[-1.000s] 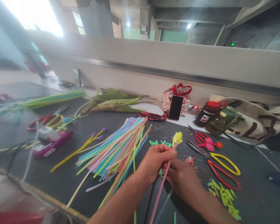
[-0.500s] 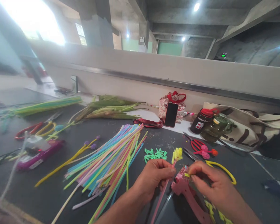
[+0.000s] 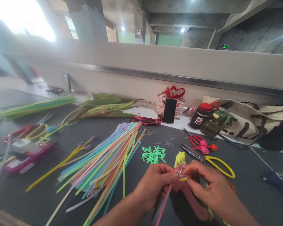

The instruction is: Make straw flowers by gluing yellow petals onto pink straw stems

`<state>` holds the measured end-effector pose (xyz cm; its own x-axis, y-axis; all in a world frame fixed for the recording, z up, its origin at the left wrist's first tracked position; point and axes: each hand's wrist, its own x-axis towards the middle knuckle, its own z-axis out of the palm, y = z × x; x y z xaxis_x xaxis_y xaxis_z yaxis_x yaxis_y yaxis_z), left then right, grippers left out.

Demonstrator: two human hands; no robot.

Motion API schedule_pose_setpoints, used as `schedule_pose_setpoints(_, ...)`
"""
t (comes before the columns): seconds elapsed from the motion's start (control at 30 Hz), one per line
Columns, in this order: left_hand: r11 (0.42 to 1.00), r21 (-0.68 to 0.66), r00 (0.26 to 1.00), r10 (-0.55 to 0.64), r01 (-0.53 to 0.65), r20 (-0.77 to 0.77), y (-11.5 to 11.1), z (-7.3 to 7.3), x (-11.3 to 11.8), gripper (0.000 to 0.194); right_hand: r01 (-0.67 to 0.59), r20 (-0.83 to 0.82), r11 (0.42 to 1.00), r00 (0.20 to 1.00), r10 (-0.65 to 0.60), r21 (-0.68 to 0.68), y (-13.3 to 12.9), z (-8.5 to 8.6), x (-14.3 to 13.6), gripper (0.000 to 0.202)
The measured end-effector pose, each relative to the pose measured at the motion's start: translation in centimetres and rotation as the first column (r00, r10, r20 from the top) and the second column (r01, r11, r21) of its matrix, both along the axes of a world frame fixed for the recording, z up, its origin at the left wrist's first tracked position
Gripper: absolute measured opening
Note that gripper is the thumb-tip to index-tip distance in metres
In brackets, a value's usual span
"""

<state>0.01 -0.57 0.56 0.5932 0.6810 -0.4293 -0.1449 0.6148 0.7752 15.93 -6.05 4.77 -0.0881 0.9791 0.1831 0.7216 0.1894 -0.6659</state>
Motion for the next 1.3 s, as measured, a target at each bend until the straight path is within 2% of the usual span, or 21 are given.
schedule_pose_setpoints(0.13,1.000,0.016,1.000,-0.014,0.013,0.006,-0.2,0.0,0.1,0.025,0.077,0.080,0.996,0.994,-0.080,0.047,-0.1,-0.9,-0.2,0.008)
schedule_pose_setpoints(0.3,0.999,0.035,1.000,-0.010,0.010,-0.004,-0.4,0.3,0.2,0.020,0.079,0.021,0.986,0.996,-0.082,0.147,-0.1,-1.9,-0.6,0.009)
schedule_pose_setpoints(0.43,0.998,0.064,0.999,0.023,-0.020,-0.046,-0.2,0.3,0.3,0.023,0.128,-0.067,0.962,0.991,-0.114,0.241,-0.1,-1.7,-0.6,0.009)
schedule_pose_setpoints(0.57,0.995,0.096,0.994,0.042,-0.032,-0.105,-0.1,0.2,0.3,0.027,0.265,-0.119,0.936,0.963,-0.244,0.231,-0.1,-1.0,-0.3,0.006)
schedule_pose_setpoints(0.63,0.993,0.114,0.993,0.032,-0.019,-0.113,-0.1,0.0,0.3,0.028,0.290,-0.130,0.931,0.955,-0.266,0.223,-0.1,-0.9,-0.5,0.005)
schedule_pose_setpoints(0.77,0.989,0.149,0.992,0.019,0.000,-0.128,-0.3,0.0,0.4,0.024,0.278,-0.114,0.935,0.959,-0.258,0.219,0.0,-1.0,-1.2,0.006)
schedule_pose_setpoints(1.03,0.990,0.138,0.992,-0.002,0.019,-0.124,-0.3,0.4,0.5,0.023,0.240,-0.030,0.914,0.969,-0.244,0.327,0.3,-1.7,-0.9,0.004)
schedule_pose_setpoints(1.17,0.987,0.157,0.993,0.038,-0.021,-0.108,-0.5,0.7,0.5,0.021,0.244,-0.011,0.900,0.966,-0.258,0.360,0.3,-1.6,-1.1,0.006)
schedule_pose_setpoints(1.3,0.981,0.187,0.993,0.071,-0.051,-0.099,-0.9,0.9,0.6,0.019,0.189,0.050,0.903,0.973,-0.225,0.387,0.3,-1.6,-1.0,0.007)
